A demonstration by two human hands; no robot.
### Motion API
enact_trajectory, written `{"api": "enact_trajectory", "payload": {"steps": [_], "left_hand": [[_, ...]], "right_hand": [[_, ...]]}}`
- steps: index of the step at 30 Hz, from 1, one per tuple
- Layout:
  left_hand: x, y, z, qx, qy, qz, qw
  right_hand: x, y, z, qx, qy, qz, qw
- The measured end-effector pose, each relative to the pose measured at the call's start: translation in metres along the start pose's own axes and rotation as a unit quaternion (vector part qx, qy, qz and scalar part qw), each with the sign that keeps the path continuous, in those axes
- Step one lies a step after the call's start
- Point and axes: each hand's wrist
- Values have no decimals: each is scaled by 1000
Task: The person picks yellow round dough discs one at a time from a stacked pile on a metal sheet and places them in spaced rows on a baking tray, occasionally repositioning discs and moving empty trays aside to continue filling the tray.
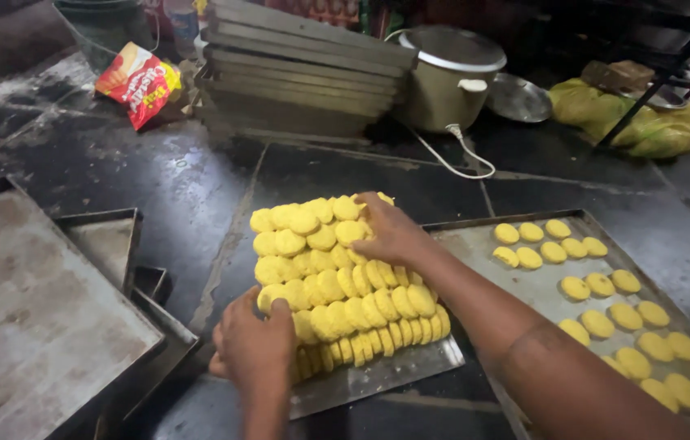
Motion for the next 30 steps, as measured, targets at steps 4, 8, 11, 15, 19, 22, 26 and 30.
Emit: {"api": "enact_trajectory", "payload": {"steps": [4,8,11,15,19,22,26,30], "left_hand": [[-3,2,5,-7,16,-3,1000],[-8,0,8,-38,2,-17,999],[-3,-3,0,-31,8,-3,999],[-2,-5,-5,-6,16,10,1000],[-2,-6,-5,-19,18,0,1000],[0,-6,-6,-17,19,-3,1000],[-1,-6,-4,-23,25,3,999],[-4,-2,1,-21,31,4,999]], "right_hand": [[20,-9,-80,-28,-28,-87,995],[47,-44,-216,-190,-236,-25,953],[63,-91,-272,-331,-270,104,898],[49,-135,-339,-384,-252,132,879],[33,-145,-360,-352,-233,97,901],[31,-139,-335,-335,-251,127,899],[40,-144,-285,-304,-261,192,896],[45,-149,-285,-306,-208,188,910]]}}
Point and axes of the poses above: each hand's wrist, its own y-axis towards the middle knuckle, its own x-axis out of the back of the hand, z = x × y, and after that the axes turned 1 degree about y, right-handed
